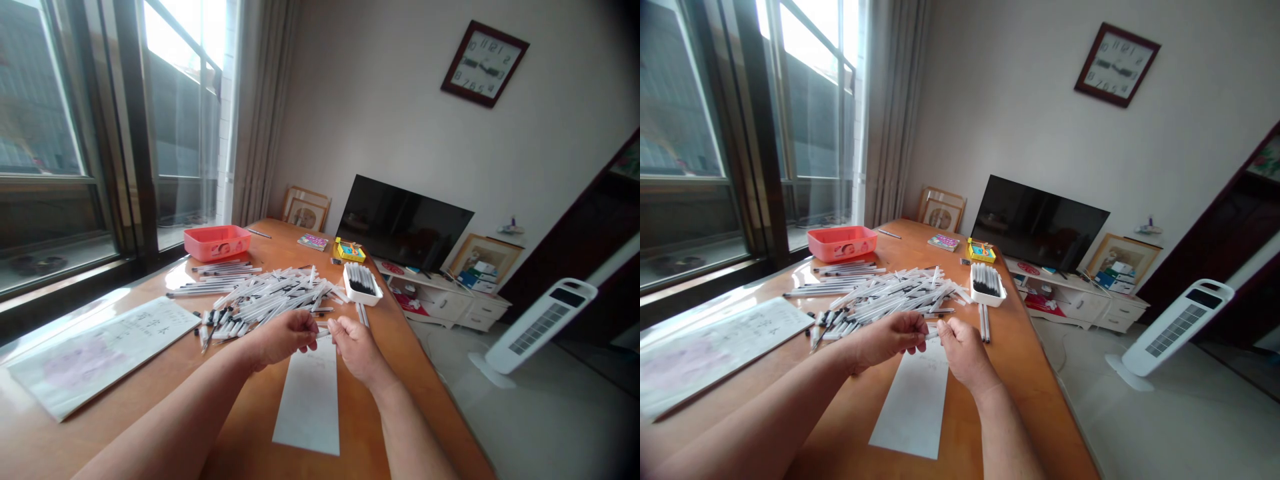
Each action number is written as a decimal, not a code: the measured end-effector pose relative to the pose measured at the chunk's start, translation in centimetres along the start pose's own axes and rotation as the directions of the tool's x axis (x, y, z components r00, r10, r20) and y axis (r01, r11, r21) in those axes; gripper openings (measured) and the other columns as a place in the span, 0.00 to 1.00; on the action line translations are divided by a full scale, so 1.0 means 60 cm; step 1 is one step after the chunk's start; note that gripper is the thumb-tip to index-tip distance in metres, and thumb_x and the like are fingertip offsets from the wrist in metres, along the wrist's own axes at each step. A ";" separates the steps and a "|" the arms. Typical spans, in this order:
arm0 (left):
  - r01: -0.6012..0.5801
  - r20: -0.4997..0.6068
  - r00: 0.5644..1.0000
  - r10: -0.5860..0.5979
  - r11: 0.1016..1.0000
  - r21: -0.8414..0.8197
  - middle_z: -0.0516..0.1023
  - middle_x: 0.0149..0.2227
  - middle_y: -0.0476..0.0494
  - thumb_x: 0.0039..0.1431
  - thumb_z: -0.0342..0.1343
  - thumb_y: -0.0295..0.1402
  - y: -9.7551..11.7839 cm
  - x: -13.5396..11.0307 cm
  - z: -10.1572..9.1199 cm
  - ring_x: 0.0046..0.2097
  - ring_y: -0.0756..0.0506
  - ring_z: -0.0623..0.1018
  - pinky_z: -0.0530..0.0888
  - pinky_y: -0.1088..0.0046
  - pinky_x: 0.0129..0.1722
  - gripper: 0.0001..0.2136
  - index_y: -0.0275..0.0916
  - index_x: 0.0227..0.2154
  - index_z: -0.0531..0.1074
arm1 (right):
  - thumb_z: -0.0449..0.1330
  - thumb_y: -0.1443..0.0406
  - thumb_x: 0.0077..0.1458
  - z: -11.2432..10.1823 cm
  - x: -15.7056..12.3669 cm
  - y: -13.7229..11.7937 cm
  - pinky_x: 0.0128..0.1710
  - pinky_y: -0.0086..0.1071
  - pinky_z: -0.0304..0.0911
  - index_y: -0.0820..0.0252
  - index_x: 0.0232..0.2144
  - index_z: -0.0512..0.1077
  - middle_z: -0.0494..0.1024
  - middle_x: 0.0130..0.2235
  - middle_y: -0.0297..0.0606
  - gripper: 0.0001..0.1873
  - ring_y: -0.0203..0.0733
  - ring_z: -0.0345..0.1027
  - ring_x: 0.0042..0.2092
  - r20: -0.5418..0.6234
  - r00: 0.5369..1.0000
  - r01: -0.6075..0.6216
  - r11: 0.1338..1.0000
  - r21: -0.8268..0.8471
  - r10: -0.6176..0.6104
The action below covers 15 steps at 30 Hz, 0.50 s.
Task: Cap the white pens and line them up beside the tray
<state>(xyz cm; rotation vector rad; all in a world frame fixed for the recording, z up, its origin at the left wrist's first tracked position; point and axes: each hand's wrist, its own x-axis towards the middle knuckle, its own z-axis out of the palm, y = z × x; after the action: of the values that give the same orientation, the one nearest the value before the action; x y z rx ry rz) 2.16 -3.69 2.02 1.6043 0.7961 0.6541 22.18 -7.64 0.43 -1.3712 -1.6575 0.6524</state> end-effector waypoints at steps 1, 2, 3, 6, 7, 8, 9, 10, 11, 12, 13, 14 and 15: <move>0.000 -0.001 1.000 0.000 1.000 0.002 0.79 0.31 0.46 0.53 0.57 0.36 0.000 0.000 0.000 0.32 0.48 0.73 0.66 0.71 0.34 0.08 0.38 0.34 0.70 | 0.52 0.45 0.63 0.001 0.001 0.001 0.26 0.31 0.53 0.56 0.21 0.63 0.64 0.20 0.30 0.27 0.36 0.57 0.24 0.003 1.000 -0.009 1.000 0.000 0.009; 0.001 -0.003 1.000 -0.001 1.000 0.005 0.79 0.31 0.46 0.53 0.57 0.36 0.001 0.000 0.000 0.32 0.48 0.73 0.66 0.71 0.34 0.08 0.38 0.34 0.70 | 0.51 0.44 0.63 0.001 0.001 0.002 0.26 0.31 0.53 0.56 0.21 0.63 0.63 0.20 0.30 0.28 0.36 0.57 0.24 0.007 1.000 -0.022 1.000 0.006 0.022; 0.001 -0.004 1.000 -0.001 1.000 0.007 0.79 0.31 0.46 0.53 0.57 0.36 0.003 0.000 0.000 0.32 0.48 0.73 0.66 0.71 0.34 0.08 0.38 0.34 0.70 | 0.50 0.43 0.63 0.000 0.001 0.001 0.26 0.31 0.53 0.57 0.21 0.64 0.63 0.19 0.30 0.29 0.36 0.58 0.24 0.011 0.999 -0.039 0.999 0.021 0.039; 0.001 -0.010 1.000 -0.001 1.000 0.011 0.79 0.31 0.46 0.53 0.57 0.36 0.008 -0.002 -0.002 0.32 0.48 0.72 0.66 0.71 0.34 0.08 0.38 0.33 0.70 | 0.47 0.43 0.64 -0.004 0.001 -0.003 0.27 0.31 0.57 0.57 0.25 0.67 0.68 0.21 0.32 0.29 0.37 0.61 0.25 0.019 0.997 -0.069 0.993 0.092 0.068; 0.002 -0.014 1.000 -0.001 1.000 0.009 0.79 0.31 0.46 0.53 0.57 0.37 0.009 -0.003 -0.002 0.31 0.48 0.72 0.66 0.71 0.34 0.08 0.38 0.33 0.70 | 0.48 0.43 0.64 -0.005 0.001 -0.004 0.28 0.31 0.58 0.57 0.26 0.68 0.70 0.23 0.32 0.28 0.37 0.62 0.25 0.023 0.998 -0.064 0.992 0.112 0.062; 0.004 -0.019 1.000 -0.004 1.000 0.007 0.79 0.31 0.46 0.53 0.57 0.37 0.010 -0.004 -0.002 0.31 0.48 0.72 0.66 0.71 0.33 0.08 0.38 0.33 0.70 | 0.49 0.43 0.63 -0.006 0.000 -0.005 0.29 0.31 0.58 0.57 0.28 0.69 0.72 0.25 0.33 0.26 0.37 0.62 0.26 0.023 0.998 -0.053 0.991 0.125 0.050; 0.006 -0.023 1.000 -0.006 1.000 0.004 0.79 0.31 0.46 0.53 0.57 0.37 0.009 -0.005 -0.002 0.31 0.48 0.72 0.66 0.71 0.33 0.08 0.38 0.33 0.70 | 0.51 0.44 0.63 -0.006 0.000 -0.006 0.29 0.31 0.59 0.56 0.29 0.69 0.72 0.26 0.33 0.25 0.37 0.62 0.26 0.026 0.999 -0.039 0.991 0.128 0.036; 0.008 -0.026 1.000 -0.008 1.000 0.002 0.79 0.31 0.46 0.53 0.58 0.37 0.008 -0.004 -0.002 0.31 0.48 0.73 0.66 0.71 0.33 0.08 0.38 0.33 0.70 | 0.52 0.44 0.63 -0.006 -0.001 -0.006 0.29 0.31 0.58 0.56 0.29 0.68 0.72 0.26 0.32 0.24 0.36 0.61 0.26 0.029 0.999 -0.026 0.992 0.122 0.023; 0.008 -0.027 1.000 -0.008 1.000 0.000 0.79 0.30 0.46 0.53 0.58 0.36 0.006 -0.004 -0.001 0.31 0.48 0.73 0.66 0.72 0.33 0.08 0.38 0.33 0.70 | 0.53 0.45 0.62 -0.004 -0.001 -0.005 0.28 0.31 0.58 0.56 0.29 0.68 0.71 0.26 0.32 0.23 0.36 0.60 0.26 0.028 1.000 -0.016 0.994 0.108 0.013; 0.004 -0.026 1.000 -0.005 1.000 -0.002 0.79 0.30 0.46 0.53 0.58 0.36 0.004 -0.002 -0.001 0.31 0.48 0.73 0.66 0.72 0.33 0.08 0.38 0.33 0.70 | 0.53 0.46 0.62 -0.003 -0.001 -0.003 0.28 0.31 0.57 0.56 0.28 0.67 0.70 0.26 0.31 0.22 0.36 0.59 0.25 0.022 1.000 -0.006 0.996 0.087 0.004; -0.001 -0.024 1.000 0.001 1.000 -0.008 0.79 0.30 0.46 0.53 0.58 0.36 0.000 0.000 0.000 0.31 0.48 0.73 0.66 0.72 0.32 0.08 0.38 0.33 0.70 | 0.53 0.46 0.63 0.000 -0.001 -0.001 0.27 0.31 0.56 0.56 0.27 0.66 0.69 0.25 0.30 0.22 0.36 0.58 0.25 0.014 1.000 0.003 0.998 0.057 -0.004; -0.009 -0.022 1.000 0.008 1.000 -0.018 0.79 0.30 0.46 0.53 0.58 0.36 -0.005 0.002 0.000 0.31 0.48 0.73 0.66 0.72 0.32 0.08 0.38 0.33 0.70 | 0.52 0.47 0.63 0.002 0.000 0.001 0.27 0.31 0.54 0.56 0.26 0.64 0.67 0.24 0.30 0.23 0.36 0.57 0.25 0.000 1.000 0.014 1.000 0.023 -0.014; -0.020 -0.020 1.000 0.019 0.999 -0.029 0.79 0.30 0.46 0.53 0.59 0.36 -0.009 0.005 0.001 0.31 0.48 0.73 0.67 0.71 0.33 0.08 0.38 0.33 0.70 | 0.52 0.47 0.63 0.005 0.000 0.003 0.27 0.31 0.53 0.55 0.25 0.63 0.66 0.23 0.29 0.23 0.36 0.56 0.25 -0.019 1.000 0.023 1.000 -0.015 -0.024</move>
<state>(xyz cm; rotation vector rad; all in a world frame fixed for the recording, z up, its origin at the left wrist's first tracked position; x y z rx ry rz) 2.28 -3.44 1.46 1.5826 0.7829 0.6937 22.00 -7.54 0.17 -1.3625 -1.6634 0.6126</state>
